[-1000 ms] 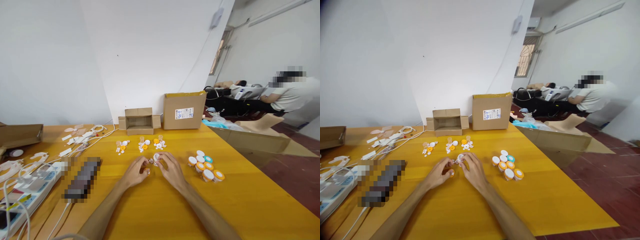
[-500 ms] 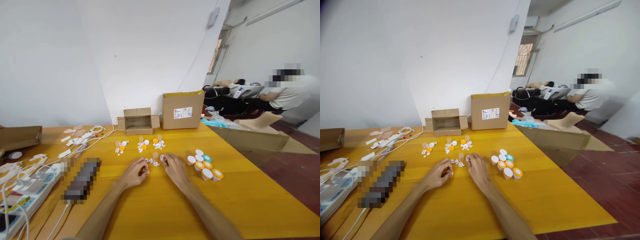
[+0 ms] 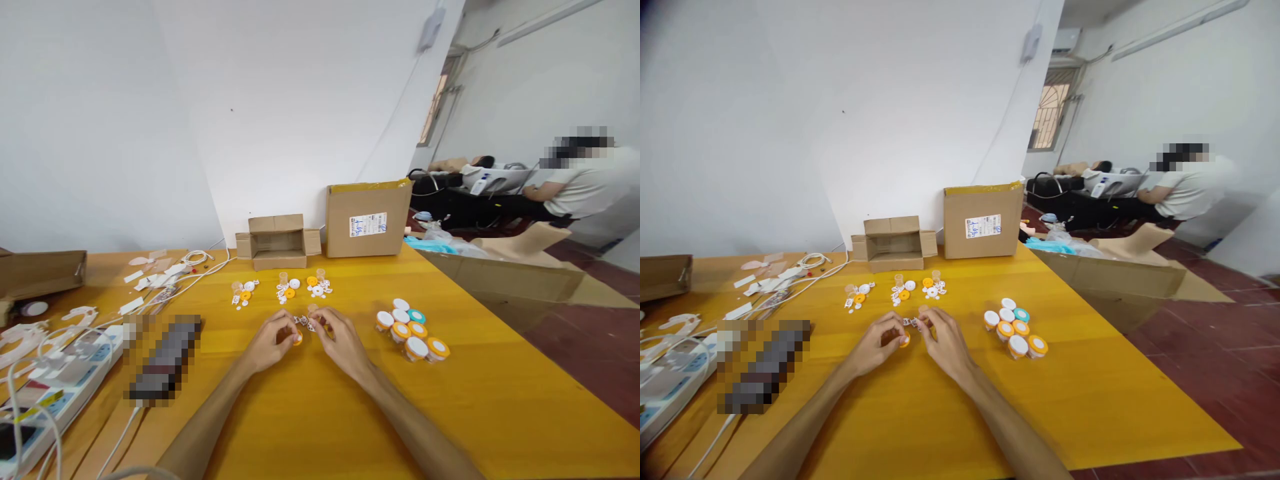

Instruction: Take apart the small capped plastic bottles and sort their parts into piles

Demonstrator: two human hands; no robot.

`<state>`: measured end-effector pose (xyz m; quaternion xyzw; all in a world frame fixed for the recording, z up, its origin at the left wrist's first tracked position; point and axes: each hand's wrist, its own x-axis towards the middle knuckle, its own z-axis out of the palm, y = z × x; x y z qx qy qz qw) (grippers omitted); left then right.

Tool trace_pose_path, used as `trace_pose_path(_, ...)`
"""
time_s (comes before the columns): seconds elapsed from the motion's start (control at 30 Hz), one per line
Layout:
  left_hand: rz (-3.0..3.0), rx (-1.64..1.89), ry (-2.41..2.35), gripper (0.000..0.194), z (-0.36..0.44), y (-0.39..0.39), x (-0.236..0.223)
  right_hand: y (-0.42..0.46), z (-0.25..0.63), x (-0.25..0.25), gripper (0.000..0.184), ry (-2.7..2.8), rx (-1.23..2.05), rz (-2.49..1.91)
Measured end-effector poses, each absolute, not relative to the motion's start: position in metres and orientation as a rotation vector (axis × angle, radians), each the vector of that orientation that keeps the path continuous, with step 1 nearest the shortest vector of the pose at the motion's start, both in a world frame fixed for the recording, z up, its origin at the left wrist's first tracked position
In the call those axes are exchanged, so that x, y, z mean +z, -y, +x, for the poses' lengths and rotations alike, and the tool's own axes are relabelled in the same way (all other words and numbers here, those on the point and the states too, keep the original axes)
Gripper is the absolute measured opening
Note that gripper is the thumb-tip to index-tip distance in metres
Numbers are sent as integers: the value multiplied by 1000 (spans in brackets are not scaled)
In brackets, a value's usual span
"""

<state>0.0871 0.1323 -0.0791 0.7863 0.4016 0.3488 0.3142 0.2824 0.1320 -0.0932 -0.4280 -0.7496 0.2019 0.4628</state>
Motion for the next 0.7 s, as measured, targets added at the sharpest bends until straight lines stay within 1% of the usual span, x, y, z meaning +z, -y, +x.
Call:
trace_pose_path(0.1, 2000, 1036, -1032, 21, 89, -132, -76, -127, 271, -93, 16, 1774, 800, -998)
trace_pose_path(0.23, 1935, 1123, -1038, 26, 91, -132, -72, -124, 260, -99, 31, 1614, 1167, -893)
trace_pose_path(0.33, 1931, 1116, -1043, 28, 92, -131, -71, -128, 258, -104, 41, 1483, 1335, -850)
trace_pose_path(0.4, 1938, 1106, -1037, 27, 92, -130, -71, -131, 260, -107, 45, 1427, 1392, -838)
trace_pose_path(0.5, 1962, 1097, -1025, 25, 91, -130, -72, -134, 265, -107, 45, 1393, 1430, -839)
trace_pose_path(0.7, 2070, 1049, -1065, 19, 90, -132, -78, -138, 269, -108, 42, 1417, 1369, -866)
